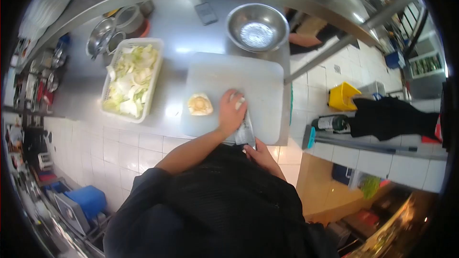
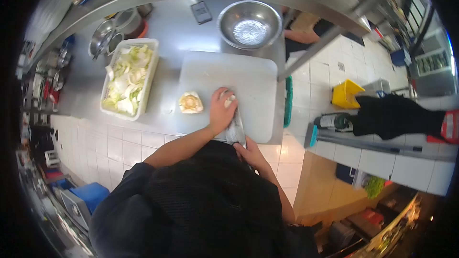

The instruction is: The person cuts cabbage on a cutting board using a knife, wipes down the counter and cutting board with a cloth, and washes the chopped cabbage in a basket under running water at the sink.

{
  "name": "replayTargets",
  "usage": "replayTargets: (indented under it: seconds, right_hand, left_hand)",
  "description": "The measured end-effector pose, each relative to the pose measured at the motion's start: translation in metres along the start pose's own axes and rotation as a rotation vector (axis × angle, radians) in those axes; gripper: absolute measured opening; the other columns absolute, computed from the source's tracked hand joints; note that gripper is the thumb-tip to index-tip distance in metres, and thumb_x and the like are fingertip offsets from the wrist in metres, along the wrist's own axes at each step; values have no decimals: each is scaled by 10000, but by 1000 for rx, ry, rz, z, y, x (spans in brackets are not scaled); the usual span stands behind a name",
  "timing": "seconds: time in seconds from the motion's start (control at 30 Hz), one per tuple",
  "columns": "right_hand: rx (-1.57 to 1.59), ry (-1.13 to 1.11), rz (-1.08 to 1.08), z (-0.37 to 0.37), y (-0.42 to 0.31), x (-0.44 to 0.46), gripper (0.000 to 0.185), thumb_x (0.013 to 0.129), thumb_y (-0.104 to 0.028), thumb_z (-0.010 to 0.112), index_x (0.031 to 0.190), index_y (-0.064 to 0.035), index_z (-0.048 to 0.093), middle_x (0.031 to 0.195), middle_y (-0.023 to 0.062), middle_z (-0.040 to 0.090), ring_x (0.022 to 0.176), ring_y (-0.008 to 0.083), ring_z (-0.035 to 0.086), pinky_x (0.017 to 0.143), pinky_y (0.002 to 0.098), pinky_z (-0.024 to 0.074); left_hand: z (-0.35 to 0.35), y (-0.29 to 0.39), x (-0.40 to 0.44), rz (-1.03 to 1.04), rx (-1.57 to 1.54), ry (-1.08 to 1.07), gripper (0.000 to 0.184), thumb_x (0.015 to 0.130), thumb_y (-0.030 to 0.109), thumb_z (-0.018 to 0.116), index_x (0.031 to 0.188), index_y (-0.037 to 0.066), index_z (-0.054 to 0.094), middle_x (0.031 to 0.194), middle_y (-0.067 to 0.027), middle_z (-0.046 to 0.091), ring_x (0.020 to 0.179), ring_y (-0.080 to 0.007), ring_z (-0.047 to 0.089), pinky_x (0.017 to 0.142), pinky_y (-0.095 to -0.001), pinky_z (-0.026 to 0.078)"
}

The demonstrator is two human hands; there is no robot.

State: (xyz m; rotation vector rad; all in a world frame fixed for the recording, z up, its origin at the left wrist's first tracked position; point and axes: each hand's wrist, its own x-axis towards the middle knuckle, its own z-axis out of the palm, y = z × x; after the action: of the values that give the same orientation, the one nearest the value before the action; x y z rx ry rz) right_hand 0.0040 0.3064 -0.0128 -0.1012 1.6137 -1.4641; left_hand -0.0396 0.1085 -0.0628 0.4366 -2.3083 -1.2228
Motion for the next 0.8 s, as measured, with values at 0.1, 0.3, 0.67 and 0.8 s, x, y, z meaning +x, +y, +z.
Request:
replayTargets:
  seconds: [0.1,0.3,0.67,0.8]
  right_hand:
    - [-7,-56,-19,9,0,2,223,989,-186,615,1156,-54,546,654,-12,520,493,107,498,449,269,407]
    - [-169,-37,-39,38,-86,2,285,976,-168,609,1209,-26,528,694,4,541,495,97,539,451,263,433]
    - [-271,2,-315,114,-145,68,344,945,-186,662,1234,-17,581,779,43,610,551,132,574,509,292,478]
    - [-854,483,-633,47,-84,88,442,885,-222,733,1256,-28,593,878,139,691,687,308,667,647,401,546]
  left_hand:
    - [-3,0,1,9,-132,64,294,837,135,723,1117,52,693,1298,-175,564,1271,-394,497,1074,-475,409]
    - [-55,34,53,74,-250,268,261,831,97,709,1085,46,681,1291,-167,575,1262,-395,507,1084,-484,400]
    - [-304,-115,121,-59,194,727,443,854,220,757,1195,-27,619,1172,-190,626,1150,-362,572,1031,-423,424]
    - [-334,-134,96,-119,547,464,563,814,259,785,1288,16,602,1321,-252,556,1229,-433,517,1028,-472,417]
